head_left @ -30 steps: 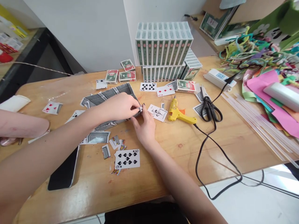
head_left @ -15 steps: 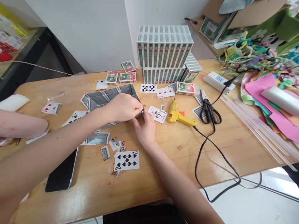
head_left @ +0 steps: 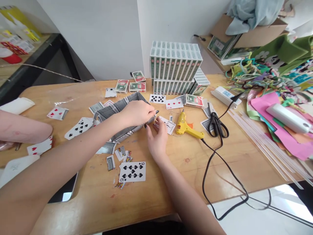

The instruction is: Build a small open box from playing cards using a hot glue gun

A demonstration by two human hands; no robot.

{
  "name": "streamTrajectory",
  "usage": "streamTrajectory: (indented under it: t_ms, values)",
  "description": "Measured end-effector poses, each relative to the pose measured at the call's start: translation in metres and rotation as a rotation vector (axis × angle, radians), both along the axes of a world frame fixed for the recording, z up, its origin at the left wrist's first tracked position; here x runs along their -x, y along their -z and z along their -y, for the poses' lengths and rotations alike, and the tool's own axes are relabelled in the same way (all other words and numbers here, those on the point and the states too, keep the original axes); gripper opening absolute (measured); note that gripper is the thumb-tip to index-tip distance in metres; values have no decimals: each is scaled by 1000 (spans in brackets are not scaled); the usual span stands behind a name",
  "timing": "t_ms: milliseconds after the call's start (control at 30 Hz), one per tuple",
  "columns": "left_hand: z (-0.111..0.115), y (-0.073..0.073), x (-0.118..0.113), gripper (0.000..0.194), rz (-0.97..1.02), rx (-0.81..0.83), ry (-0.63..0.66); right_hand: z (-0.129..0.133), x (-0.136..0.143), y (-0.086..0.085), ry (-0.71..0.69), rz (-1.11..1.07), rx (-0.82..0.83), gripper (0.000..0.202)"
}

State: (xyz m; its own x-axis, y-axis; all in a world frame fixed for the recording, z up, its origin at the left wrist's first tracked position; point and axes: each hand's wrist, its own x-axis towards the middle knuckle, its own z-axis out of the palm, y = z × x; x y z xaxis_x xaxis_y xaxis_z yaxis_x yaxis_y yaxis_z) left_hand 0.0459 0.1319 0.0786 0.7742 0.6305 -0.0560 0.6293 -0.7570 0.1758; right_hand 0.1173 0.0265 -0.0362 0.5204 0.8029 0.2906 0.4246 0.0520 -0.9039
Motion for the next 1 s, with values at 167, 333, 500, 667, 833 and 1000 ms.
streamTrajectory:
  t_ms: [167,333,500,667,833,1000]
  values:
    - [-2,-7,-5,35,-70,-18,18,1,-1,-7,10,-64,-18,35]
    - [-8,-1,-13,35,-102,-116,80,5,-11,-16,124,52,68,29]
    - [-1,4,-8,37,-78,-133,79,8,-16,-21,116,86,78,26]
    - [12,1,-9,32,-95,-142,13,9,-10,-24,22,87,120,19]
    - [10,-1,-18,31,-98,-122,114,17,-10,-37,-264,164,341,11]
    - [13,-5,0,30,-39,-47,192,44,-6,-65,-751,433,628,29]
